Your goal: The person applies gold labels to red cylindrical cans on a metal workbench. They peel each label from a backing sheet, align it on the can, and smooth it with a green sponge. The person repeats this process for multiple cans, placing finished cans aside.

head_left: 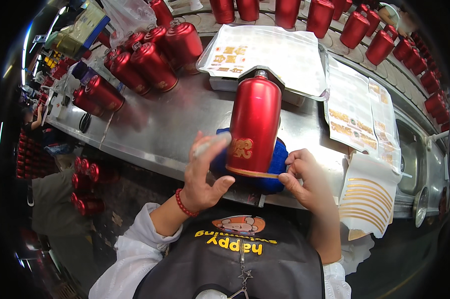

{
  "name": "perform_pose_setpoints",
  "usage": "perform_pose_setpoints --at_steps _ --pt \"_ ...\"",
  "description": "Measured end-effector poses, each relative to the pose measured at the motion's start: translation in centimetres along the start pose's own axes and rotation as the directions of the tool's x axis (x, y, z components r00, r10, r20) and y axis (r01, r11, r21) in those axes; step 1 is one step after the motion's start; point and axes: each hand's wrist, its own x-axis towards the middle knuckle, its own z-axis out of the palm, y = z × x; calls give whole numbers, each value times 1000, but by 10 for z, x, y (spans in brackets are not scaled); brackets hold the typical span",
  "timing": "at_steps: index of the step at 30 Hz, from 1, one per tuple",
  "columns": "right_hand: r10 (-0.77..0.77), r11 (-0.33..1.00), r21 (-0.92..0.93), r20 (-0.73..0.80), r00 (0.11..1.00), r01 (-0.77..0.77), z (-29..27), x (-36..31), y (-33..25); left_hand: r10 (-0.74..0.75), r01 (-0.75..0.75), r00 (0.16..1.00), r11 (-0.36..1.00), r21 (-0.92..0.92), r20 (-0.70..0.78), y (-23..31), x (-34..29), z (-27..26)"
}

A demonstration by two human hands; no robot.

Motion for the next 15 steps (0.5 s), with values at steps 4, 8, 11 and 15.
perform_pose_setpoints --at_steps 4,8,11,15 --pt "-16 1000 -17 3 1000 16 -1 2 2 360 -360 930 859 365 70 12 -8 -1" --pt "-34 998 -50 6 999 34 1 1 5 485 -508 859 764 398 165 15 4 4" --pt "-45 997 -65 8 999 46 0 2 3 393 -430 903 826 364 175 24 18 21" --pt "-47 997 -56 2 999 47 2 4 -4 216 -236 971 938 254 107 5 23 17"
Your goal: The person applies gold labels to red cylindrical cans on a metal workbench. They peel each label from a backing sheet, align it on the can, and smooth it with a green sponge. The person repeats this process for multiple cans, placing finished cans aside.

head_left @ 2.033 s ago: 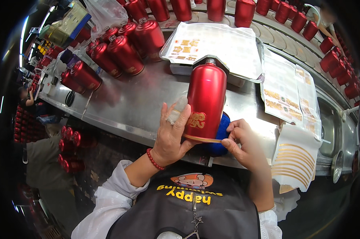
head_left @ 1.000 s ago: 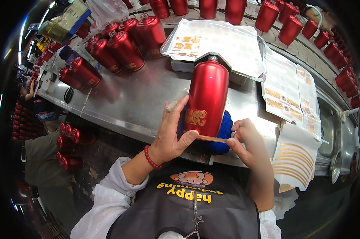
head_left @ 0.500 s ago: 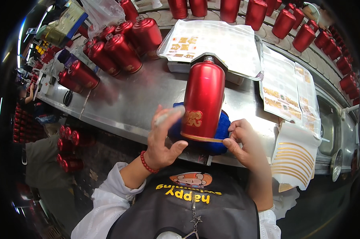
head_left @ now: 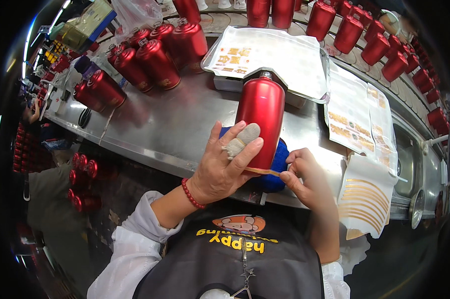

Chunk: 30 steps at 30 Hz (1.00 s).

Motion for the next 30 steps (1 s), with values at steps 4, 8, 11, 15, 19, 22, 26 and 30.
perform_pose_setpoints --at_steps 4,8,11,15,19,22,26,30 --pt "30 999 38 18 999 -31 5 2 -4 -77 76 997 992 -105 -3 -4 -14 -1" --pt "24 999 25 14 1000 -25 6 3 -3 -127 128 992 986 -109 12 -3 -16 -4" --pt "21 1000 22 4 1000 -21 6 4 -2 -144 146 989 988 -55 35 1 -6 -7" --pt "24 999 30 13 1000 -25 7 2 -4 -115 114 990 993 9 87 -1 -6 -5" --pt "13 1000 4 17 1000 -13 9 5 -6 -151 156 986 985 -78 72 -7 -15 -3" --pt "1 1000 -16 4 1000 -1 9 4 -5 -179 182 983 980 -79 49 -5 -14 -3" --pt "-15 1000 -8 -2 1000 15 9 5 -3 -164 164 985 986 10 51 3 1 -5" --pt "-13 1000 3 6 1000 13 10 3 -4 -154 156 986 988 -23 61 -5 -11 -1"
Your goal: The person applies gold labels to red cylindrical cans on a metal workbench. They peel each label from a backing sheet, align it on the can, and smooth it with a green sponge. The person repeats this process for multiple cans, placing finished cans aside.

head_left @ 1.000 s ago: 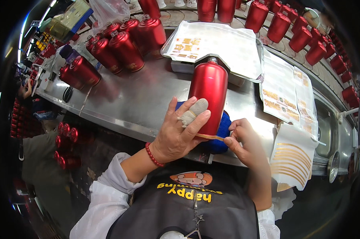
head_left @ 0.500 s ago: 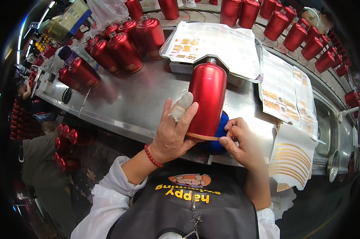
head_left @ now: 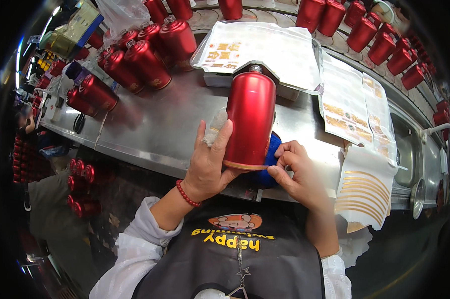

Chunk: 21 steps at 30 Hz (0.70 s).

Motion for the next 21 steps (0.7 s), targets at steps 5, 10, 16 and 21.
perform_pose_setpoints --at_steps 5,10,16,21 --pt "-13 998 -55 -50 999 11 3 -1 1 -78 80 996 995 -59 42 -10 -13 8" --pt "-138 984 -140 -182 974 113 12 -7 6 -112 114 992 993 -41 56 -13 -15 7" --pt "-416 878 -354 -234 879 322 32 -15 10 -166 185 982 944 -272 91 -12 -11 -5" --pt "-501 814 -443 -209 840 375 43 -21 8 -308 324 944 808 -492 117 1 1 0"
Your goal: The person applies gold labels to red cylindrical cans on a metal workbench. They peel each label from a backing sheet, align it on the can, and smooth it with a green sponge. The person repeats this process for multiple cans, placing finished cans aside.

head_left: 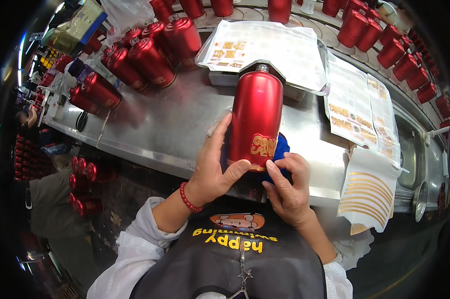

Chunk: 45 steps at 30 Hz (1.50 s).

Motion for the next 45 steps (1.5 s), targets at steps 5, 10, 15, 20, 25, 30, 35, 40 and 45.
perform_pose_setpoints --at_steps 5,10,15,20,25,30,35,40,45 --pt "-14 1000 -19 -13 1000 14 2 -1 0 -47 47 999 999 4 14 7 1 2" --pt "-25 1000 -19 -20 999 24 3 -1 1 -66 65 997 997 41 34 10 0 2" --pt "-22 1000 -11 -23 999 22 3 -3 3 -50 49 998 998 37 43 10 1 3" --pt "-21 1000 15 0 1000 21 2 -4 0 1 -3 999 998 57 47 9 -2 -1" --pt "-27 1000 -2 -29 999 27 -2 -3 1 107 -142 988 917 373 113 0 -11 -6" --pt "12 991 -131 -51 999 -19 -8 -25 15 247 -232 969 924 303 -13 -28 -12 6" --pt "-11 981 -193 -49 999 1 -2 -39 25 260 -227 961 935 271 -93 -30 -18 4" --pt "-29 970 -243 -46 998 17 4 -42 32 278 -246 951 946 213 -136 -30 -15 5" --pt "-40 959 -284 -79 996 16 13 -55 48 248 -224 959 960 166 -140 -33 -15 6"
